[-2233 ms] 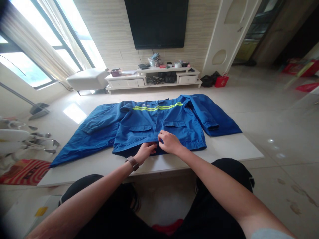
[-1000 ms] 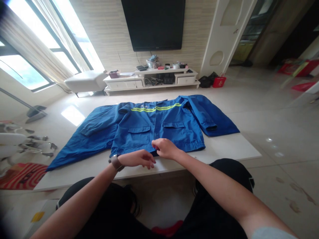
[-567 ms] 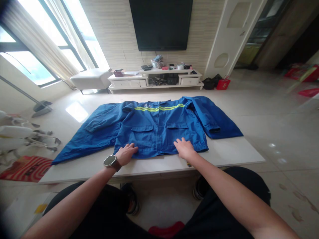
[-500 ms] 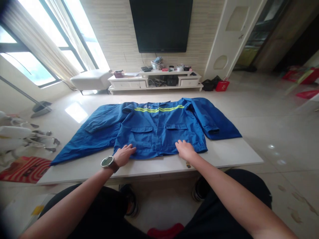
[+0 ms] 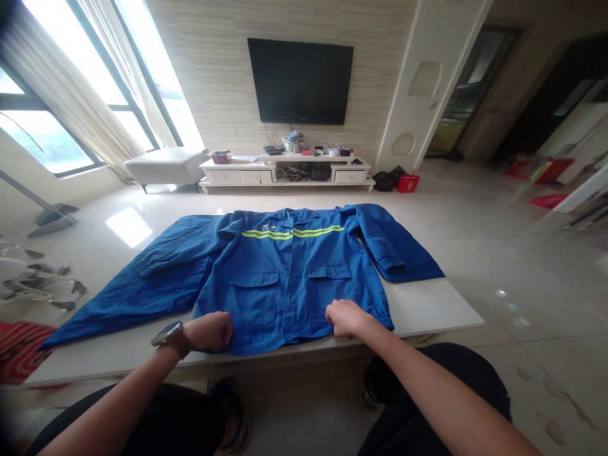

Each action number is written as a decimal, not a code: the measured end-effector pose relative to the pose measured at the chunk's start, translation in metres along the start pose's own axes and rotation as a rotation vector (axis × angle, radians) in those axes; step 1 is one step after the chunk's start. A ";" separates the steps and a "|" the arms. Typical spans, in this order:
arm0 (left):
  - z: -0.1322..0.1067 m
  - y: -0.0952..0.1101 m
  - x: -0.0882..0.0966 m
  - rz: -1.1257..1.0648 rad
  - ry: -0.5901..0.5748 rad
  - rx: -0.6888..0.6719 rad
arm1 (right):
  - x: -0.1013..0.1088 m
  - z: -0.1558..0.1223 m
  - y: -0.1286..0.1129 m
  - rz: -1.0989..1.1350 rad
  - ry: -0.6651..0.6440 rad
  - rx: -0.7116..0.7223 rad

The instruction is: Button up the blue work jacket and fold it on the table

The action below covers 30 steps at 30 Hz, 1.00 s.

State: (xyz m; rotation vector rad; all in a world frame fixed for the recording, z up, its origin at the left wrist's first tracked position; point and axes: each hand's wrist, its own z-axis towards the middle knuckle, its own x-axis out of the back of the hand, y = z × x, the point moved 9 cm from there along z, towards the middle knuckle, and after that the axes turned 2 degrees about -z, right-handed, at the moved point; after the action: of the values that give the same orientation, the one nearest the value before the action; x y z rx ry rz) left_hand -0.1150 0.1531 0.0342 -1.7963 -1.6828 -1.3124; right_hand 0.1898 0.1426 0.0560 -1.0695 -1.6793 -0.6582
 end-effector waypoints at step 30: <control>-0.022 0.128 -0.077 0.339 0.043 -0.506 | -0.064 -0.038 -0.040 -0.023 -0.289 0.192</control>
State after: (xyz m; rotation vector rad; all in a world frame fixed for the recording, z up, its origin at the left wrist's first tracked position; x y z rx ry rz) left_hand 0.0040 0.0611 0.0263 -2.1819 -1.0101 -1.6971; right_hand 0.1786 0.0715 0.0120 -1.0440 -1.9614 -0.3589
